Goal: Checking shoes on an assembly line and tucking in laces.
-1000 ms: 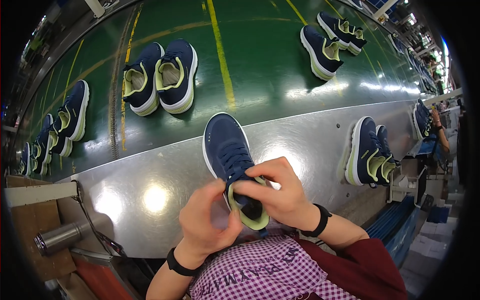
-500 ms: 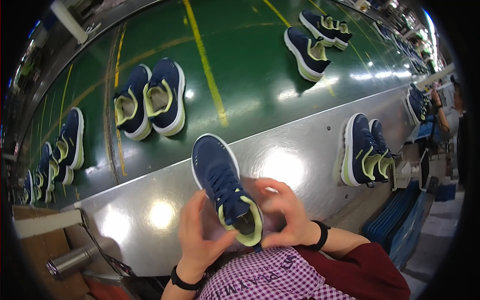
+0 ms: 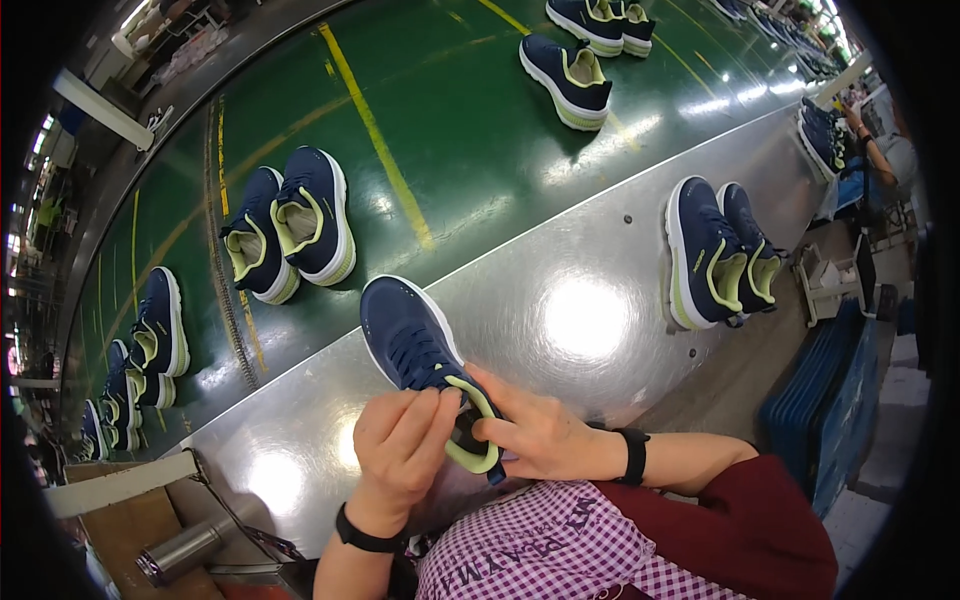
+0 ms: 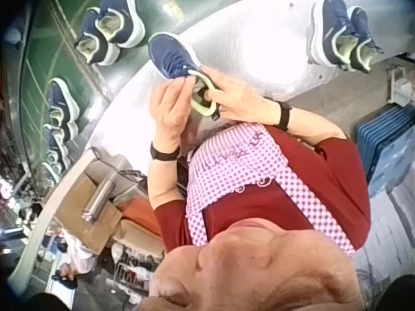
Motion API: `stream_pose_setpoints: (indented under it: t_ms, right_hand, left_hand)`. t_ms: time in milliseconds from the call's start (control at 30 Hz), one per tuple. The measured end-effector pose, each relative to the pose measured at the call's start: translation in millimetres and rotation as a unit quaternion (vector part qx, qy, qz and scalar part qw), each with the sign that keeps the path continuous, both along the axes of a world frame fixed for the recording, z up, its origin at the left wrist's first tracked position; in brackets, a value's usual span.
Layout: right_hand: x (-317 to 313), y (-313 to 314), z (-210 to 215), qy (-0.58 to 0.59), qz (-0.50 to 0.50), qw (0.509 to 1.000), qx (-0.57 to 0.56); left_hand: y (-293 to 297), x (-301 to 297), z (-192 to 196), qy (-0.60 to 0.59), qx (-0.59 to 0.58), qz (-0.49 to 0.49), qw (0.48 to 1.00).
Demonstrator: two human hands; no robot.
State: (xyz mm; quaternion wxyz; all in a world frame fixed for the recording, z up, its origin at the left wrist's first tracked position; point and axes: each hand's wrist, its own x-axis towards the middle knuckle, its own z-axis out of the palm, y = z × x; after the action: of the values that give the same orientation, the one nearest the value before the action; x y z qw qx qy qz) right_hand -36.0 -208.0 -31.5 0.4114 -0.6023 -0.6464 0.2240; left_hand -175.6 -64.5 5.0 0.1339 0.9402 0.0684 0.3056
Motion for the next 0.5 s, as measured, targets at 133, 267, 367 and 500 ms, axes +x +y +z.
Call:
stream_pose_setpoints:
  t_ms: [133, 267, 367, 500]
  right_hand:
    - [1.1, 0.9, 7.7, -0.033, 0.0, 0.999, -0.002]
    - [-3.1, -0.4, 1.6, 0.012, 0.004, 1.0, -0.003]
    - [-4.5, -0.8, 7.1, 0.02, -0.017, 1.0, 0.016]
    - [26.6, 10.0, 25.4, 0.097, -0.099, 0.99, -0.021]
  left_hand:
    - [16.1, 19.0, 39.6, 0.126, 0.08, -0.137, 0.979]
    - [14.2, 7.2, 31.5, 0.158, 0.031, -0.102, 0.982]
    - [-0.1, -5.0, 22.9, 0.055, -0.03, 0.0, 0.998]
    - [-15.8, -59.9, -12.4, 0.021, -0.149, 0.175, 0.973]
